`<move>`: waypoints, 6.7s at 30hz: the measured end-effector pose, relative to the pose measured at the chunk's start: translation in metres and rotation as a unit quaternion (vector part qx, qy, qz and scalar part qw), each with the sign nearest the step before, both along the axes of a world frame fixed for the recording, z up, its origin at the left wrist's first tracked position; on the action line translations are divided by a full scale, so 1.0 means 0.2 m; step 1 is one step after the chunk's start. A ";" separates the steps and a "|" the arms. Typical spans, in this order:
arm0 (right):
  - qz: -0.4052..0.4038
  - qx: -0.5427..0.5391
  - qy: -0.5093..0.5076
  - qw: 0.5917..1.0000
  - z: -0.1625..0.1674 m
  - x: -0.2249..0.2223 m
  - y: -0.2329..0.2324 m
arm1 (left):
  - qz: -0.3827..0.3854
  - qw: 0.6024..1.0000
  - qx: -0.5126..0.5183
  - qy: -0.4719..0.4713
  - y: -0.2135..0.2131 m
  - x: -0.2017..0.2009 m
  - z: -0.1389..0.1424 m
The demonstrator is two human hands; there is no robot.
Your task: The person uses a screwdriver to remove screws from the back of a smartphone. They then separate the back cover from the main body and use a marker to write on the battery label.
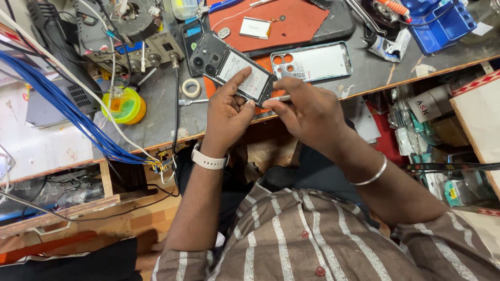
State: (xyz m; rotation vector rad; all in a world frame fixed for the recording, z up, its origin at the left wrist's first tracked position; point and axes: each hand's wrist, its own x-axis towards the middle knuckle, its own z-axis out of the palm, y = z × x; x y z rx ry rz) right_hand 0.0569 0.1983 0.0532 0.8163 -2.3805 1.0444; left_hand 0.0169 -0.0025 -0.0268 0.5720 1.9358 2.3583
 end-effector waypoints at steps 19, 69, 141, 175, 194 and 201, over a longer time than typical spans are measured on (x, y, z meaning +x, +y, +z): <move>0.040 -0.055 -0.019 0.998 -0.04 0.01 -0.02 | 0.041 0.998 -0.045 0.031 -0.03 0.01 0.01; 0.072 -0.318 -0.164 0.931 -0.16 -0.06 0.06 | 0.077 0.985 -0.127 0.091 -0.08 0.04 0.10; -0.035 -0.076 0.022 0.996 -0.14 0.02 0.07 | 0.155 0.949 -0.228 0.152 -0.01 0.03 0.08; -0.029 -0.043 -0.015 0.999 -0.03 0.04 0.12 | 0.149 0.957 -0.216 0.123 -0.02 0.05 0.18; 0.081 -0.312 -0.147 0.935 -0.10 -0.01 0.09 | 0.127 0.966 -0.194 0.112 -0.02 0.05 0.15; 0.085 -0.304 -0.134 0.939 -0.11 -0.02 0.08 | 0.108 0.975 -0.174 0.083 -0.01 0.04 0.14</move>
